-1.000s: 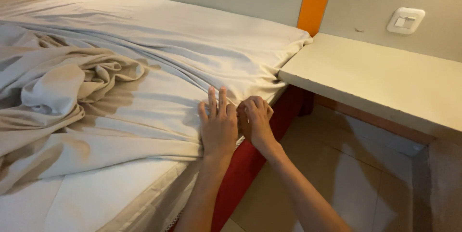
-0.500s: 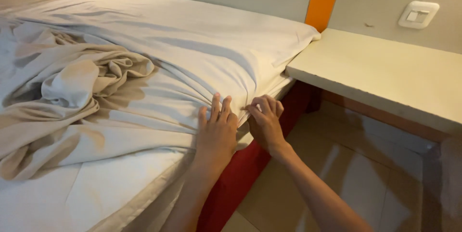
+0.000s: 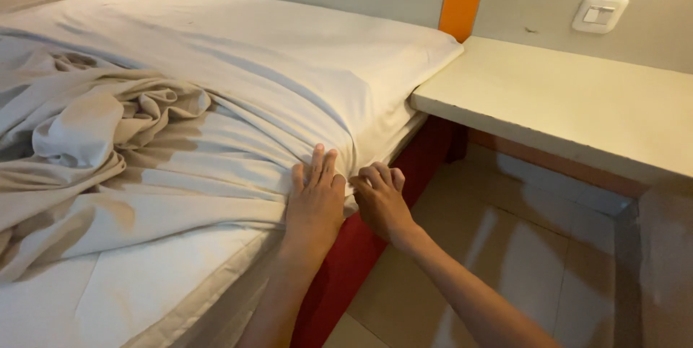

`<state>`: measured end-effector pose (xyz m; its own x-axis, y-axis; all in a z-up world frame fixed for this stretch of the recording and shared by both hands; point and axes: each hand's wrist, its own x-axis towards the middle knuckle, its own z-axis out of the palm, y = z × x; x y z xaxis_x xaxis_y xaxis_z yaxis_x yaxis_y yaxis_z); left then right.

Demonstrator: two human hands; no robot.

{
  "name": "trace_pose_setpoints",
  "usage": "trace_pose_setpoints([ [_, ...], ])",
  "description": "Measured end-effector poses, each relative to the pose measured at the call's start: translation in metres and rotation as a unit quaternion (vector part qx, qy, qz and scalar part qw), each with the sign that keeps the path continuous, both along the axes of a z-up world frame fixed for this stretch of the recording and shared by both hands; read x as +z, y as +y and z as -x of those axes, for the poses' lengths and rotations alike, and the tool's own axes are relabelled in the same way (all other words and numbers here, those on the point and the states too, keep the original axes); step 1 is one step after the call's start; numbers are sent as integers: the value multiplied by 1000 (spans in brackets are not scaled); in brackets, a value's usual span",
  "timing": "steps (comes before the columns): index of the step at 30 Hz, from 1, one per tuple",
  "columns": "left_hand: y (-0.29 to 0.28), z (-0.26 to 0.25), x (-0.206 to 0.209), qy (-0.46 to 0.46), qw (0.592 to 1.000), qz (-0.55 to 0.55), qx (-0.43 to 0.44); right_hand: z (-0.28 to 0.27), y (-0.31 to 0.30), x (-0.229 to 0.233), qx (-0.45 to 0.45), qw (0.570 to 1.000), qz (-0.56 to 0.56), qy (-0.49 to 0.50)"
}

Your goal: The person makes a bed in a hotel room. They pull a light blanket across the mattress, spread it over the bed, and tuck and smooth its edges along the sides and corners, working around the bed to straighten the fabric.

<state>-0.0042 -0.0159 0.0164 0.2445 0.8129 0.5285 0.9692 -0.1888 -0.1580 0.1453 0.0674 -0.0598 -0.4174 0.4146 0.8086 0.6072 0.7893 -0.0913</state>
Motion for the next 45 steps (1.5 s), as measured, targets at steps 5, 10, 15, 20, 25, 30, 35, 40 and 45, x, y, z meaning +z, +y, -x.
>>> trace_pose_setpoints([
  [5,-1,-4,-5,7,999,-35,4,1,7,-19,-37,998,31,26],
  [10,-9,-11,-10,30,1000,-7,-3,-3,14,-43,-56,995,74,-18],
  [15,-3,-16,-22,219,965,27,141,8,9,-39,-58,995,75,-16],
  [20,7,-9,-51,195,966,-100,137,11,22,-47,-86,995,41,27],
  [25,13,-16,-60,184,970,-117,106,-20,15,-41,-1,995,96,10],
  [30,15,-34,-63,161,984,-51,57,-34,10,-58,72,992,102,-32],
  [35,28,-35,-88,149,981,-110,50,-34,20,-81,22,998,41,-36],
  [40,39,-20,-108,167,983,-64,43,-32,26,-76,-66,997,-3,-49],
  [45,36,-11,-125,178,978,-99,38,-21,25,-103,-110,982,-124,-87],
])
